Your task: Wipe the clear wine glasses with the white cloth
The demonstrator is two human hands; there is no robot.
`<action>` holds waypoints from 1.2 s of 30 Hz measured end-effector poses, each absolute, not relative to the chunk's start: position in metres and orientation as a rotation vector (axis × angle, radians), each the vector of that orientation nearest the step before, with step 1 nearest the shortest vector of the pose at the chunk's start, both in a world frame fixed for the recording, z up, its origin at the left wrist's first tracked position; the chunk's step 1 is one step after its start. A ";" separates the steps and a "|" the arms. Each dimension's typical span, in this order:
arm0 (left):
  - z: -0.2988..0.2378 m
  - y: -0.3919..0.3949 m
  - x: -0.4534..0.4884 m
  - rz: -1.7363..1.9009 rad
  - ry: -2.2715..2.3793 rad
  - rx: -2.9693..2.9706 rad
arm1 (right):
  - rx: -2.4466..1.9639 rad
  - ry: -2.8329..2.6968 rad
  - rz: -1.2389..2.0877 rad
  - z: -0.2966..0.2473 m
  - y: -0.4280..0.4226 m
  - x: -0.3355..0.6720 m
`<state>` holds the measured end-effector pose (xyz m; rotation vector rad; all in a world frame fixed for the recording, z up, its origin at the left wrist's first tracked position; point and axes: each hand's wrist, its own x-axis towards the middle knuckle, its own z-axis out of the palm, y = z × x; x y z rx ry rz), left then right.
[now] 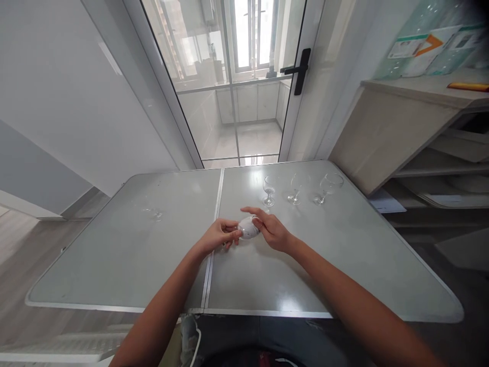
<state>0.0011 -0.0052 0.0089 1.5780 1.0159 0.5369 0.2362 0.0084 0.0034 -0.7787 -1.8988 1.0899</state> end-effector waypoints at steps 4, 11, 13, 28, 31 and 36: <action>-0.003 -0.013 0.015 0.854 1.446 2.085 | -1.006 -1.497 1.176 -0.013 0.015 0.222; -0.006 -0.016 0.015 0.798 1.232 1.681 | -0.861 -1.635 1.261 -0.009 0.015 0.229; -0.003 -0.011 0.007 0.624 1.035 1.374 | -0.754 -1.765 1.270 -0.001 0.012 0.236; 0.001 -0.009 0.028 0.793 1.466 2.117 | -1.023 -1.469 1.153 -0.018 0.022 0.225; 0.021 0.001 0.021 0.573 1.213 1.865 | -0.917 -1.511 1.275 -0.007 0.020 0.231; 0.025 0.024 0.004 0.234 0.893 1.286 | -0.808 -1.677 1.272 -0.002 0.018 0.239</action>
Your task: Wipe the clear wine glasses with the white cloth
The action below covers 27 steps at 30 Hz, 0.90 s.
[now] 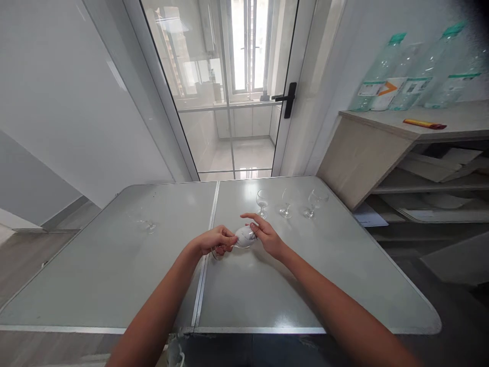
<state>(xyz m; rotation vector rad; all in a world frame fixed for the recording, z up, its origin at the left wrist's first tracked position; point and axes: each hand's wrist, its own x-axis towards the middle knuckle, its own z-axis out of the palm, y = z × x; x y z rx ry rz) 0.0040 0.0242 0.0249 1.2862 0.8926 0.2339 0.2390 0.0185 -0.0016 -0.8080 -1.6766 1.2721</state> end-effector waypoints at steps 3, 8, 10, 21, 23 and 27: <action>0.011 0.028 0.000 0.210 0.817 1.270 | -0.770 -1.824 1.183 -0.007 0.017 0.238; -0.006 0.018 0.011 0.699 1.149 1.849 | -0.934 -1.618 1.115 -0.016 0.022 0.230; -0.010 0.014 0.018 0.884 1.349 2.106 | -0.997 -1.478 1.121 -0.017 0.026 0.227; -0.001 0.013 0.010 0.419 0.846 1.318 | -0.667 -1.919 1.136 0.001 0.025 0.258; -0.002 0.011 0.010 0.367 0.836 1.232 | -0.631 -1.997 1.111 0.002 0.026 0.260; -0.006 0.008 0.023 0.759 1.136 1.583 | -0.886 -1.724 1.047 -0.005 0.033 0.254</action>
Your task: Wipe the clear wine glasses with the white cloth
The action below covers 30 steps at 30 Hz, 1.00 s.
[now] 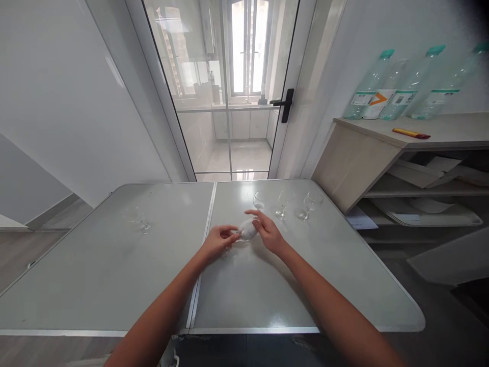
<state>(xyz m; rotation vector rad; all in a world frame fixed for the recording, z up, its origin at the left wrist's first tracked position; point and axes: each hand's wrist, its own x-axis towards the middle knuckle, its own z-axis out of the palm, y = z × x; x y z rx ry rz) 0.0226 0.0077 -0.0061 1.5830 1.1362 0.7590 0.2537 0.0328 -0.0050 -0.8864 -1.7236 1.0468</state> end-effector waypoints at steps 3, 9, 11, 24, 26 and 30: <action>-0.010 0.006 0.032 0.962 1.425 2.008 | -1.034 -1.433 1.097 -0.016 0.038 0.246; -0.010 0.007 0.030 0.752 1.290 1.972 | -0.872 -1.418 1.291 -0.009 0.034 0.249; -0.005 0.009 0.024 0.633 1.062 1.689 | -0.833 -1.508 1.287 -0.001 0.031 0.253; -0.015 0.014 0.015 0.838 1.619 2.060 | -0.860 -1.811 0.027 -0.001 0.026 0.261; -0.018 0.013 0.016 0.755 1.675 2.349 | -0.675 -2.145 0.036 -0.001 0.027 0.255; -0.023 0.010 0.015 0.678 1.614 2.755 | -0.618 -2.413 0.099 0.002 0.021 0.237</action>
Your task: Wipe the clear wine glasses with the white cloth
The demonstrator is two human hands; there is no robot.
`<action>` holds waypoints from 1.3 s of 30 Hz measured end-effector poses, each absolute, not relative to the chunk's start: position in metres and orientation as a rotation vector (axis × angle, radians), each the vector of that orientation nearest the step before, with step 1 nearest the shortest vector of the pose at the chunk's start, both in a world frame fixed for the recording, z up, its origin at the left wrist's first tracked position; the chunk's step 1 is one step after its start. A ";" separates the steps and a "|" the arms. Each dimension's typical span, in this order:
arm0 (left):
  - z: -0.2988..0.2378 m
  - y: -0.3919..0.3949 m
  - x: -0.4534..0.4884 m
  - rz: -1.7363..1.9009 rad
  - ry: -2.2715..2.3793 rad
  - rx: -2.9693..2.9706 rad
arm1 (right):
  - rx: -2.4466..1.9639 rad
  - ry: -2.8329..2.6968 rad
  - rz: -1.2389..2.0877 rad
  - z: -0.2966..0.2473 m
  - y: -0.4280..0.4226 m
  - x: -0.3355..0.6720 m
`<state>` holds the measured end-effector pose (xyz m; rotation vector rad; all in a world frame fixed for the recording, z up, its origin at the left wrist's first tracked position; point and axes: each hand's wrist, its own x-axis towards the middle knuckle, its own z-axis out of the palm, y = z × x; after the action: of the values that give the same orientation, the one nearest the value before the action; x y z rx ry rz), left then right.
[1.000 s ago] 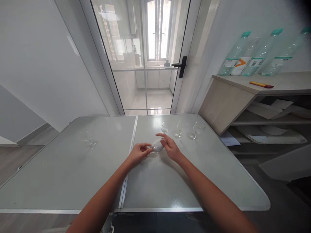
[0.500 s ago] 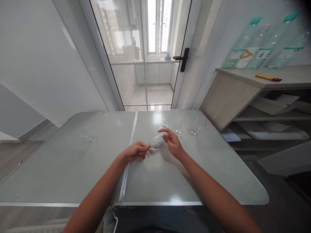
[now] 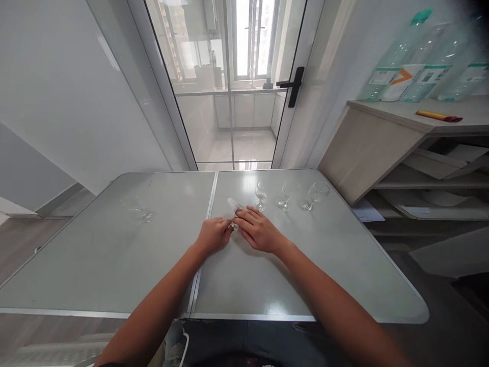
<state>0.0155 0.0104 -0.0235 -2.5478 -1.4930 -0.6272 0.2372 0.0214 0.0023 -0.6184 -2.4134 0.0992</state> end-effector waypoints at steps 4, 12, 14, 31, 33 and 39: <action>-0.023 0.005 0.022 -0.593 -1.156 -2.517 | -0.954 -2.331 0.264 0.004 0.018 0.230; -0.016 -0.005 0.035 -0.527 -0.846 -2.585 | -1.296 -2.058 1.003 0.005 0.034 0.247; -0.017 -0.003 0.032 -0.585 -0.926 -2.664 | -1.189 -1.965 1.287 0.008 0.035 0.255; -0.015 0.007 0.035 -1.326 -1.996 -2.900 | -0.481 -2.393 0.331 0.013 0.023 0.254; -0.012 0.010 0.035 -1.520 -2.153 -2.976 | -0.432 -2.442 0.162 0.010 0.023 0.253; -0.010 0.001 0.038 -1.145 -1.864 -3.110 | -0.873 -2.238 0.413 0.010 0.021 0.246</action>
<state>0.0378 0.0007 -0.0096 -3.1099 -1.8639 -1.1451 0.2465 0.0208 0.0104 -0.8726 -2.2377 0.4126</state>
